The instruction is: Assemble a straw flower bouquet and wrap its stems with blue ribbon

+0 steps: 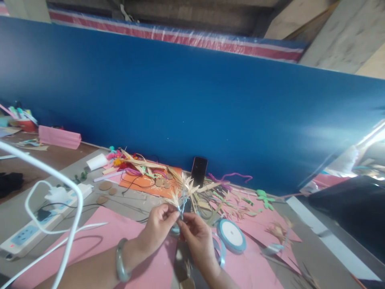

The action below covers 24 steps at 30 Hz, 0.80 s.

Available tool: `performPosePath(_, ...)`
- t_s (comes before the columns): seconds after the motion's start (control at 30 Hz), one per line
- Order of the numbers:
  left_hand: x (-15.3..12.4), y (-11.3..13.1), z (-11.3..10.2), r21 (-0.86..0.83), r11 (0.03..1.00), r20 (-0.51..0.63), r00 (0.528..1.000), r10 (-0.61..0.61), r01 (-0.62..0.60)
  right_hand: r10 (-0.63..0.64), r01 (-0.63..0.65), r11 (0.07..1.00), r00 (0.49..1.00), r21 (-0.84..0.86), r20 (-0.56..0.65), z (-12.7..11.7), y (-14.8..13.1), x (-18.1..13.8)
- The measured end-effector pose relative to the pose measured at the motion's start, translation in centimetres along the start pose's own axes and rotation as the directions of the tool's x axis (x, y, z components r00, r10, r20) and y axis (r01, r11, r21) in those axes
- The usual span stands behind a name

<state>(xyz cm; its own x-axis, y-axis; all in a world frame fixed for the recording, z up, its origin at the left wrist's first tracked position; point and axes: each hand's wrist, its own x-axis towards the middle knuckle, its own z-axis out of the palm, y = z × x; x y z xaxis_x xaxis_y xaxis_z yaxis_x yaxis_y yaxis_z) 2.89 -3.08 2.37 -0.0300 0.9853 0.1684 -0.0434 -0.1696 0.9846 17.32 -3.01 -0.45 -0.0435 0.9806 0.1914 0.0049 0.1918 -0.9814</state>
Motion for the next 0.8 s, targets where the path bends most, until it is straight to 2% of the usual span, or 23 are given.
performPosePath(0.23,0.1,-0.6,0.0,-0.009,1.000,0.031,0.999,0.016,-0.016,0.046,-0.044,0.997,0.999,0.069,-0.025,0.1,-0.9,0.1)
performPosePath(0.7,-0.2,-0.5,0.1,-0.049,0.998,0.138,0.990,0.039,-0.032,0.011,-0.011,0.999,1.000,0.035,-0.014,-0.6,-1.7,0.5)
performPosePath(0.8,-0.4,-0.5,0.1,-0.016,0.999,0.111,0.993,0.035,-0.033,0.041,-0.039,0.998,0.998,0.046,-0.043,-0.8,-2.3,0.8)
